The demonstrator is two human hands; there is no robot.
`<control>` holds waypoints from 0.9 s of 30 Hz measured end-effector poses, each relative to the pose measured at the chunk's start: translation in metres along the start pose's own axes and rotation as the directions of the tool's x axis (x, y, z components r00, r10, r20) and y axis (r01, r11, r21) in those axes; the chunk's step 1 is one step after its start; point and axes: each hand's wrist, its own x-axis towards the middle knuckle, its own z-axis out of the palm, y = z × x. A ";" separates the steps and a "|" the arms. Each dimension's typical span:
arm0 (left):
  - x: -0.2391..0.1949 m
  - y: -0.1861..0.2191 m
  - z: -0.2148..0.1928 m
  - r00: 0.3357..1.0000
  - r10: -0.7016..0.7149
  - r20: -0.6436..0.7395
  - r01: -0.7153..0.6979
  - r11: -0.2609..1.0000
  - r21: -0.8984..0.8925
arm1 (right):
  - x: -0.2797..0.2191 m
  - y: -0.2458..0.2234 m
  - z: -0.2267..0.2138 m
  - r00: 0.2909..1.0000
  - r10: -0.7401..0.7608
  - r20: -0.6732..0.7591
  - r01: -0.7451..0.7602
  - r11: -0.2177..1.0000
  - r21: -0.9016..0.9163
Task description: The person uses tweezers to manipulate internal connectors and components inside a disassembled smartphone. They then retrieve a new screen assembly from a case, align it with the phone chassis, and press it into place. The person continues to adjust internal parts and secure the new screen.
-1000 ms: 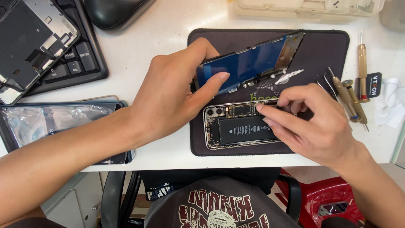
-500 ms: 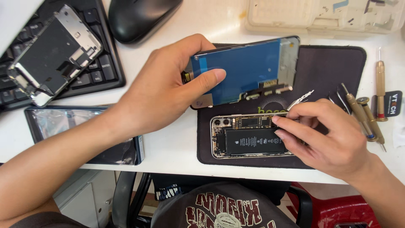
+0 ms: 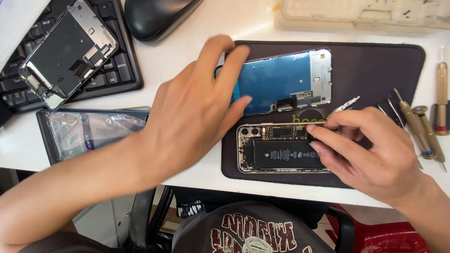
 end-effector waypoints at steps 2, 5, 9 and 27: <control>-0.017 0.010 -0.002 1.000 0.007 0.015 -0.008 0.998 0.068 | 0.001 -0.001 0.001 0.999 0.028 0.016 -0.028 1.000 -0.008; -0.044 0.033 0.000 0.995 0.102 0.021 -0.104 0.980 0.171 | 0.002 -0.001 0.001 0.996 0.062 0.062 -0.060 0.997 -0.038; -0.062 0.045 0.019 0.990 0.128 0.055 -0.128 0.992 -0.005 | 0.005 -0.006 -0.001 0.994 0.066 0.091 -0.060 0.996 -0.059; -0.063 0.036 0.042 0.999 0.002 -0.045 -0.016 0.954 -0.298 | 0.049 -0.018 0.002 0.993 0.028 0.114 -0.040 0.993 0.110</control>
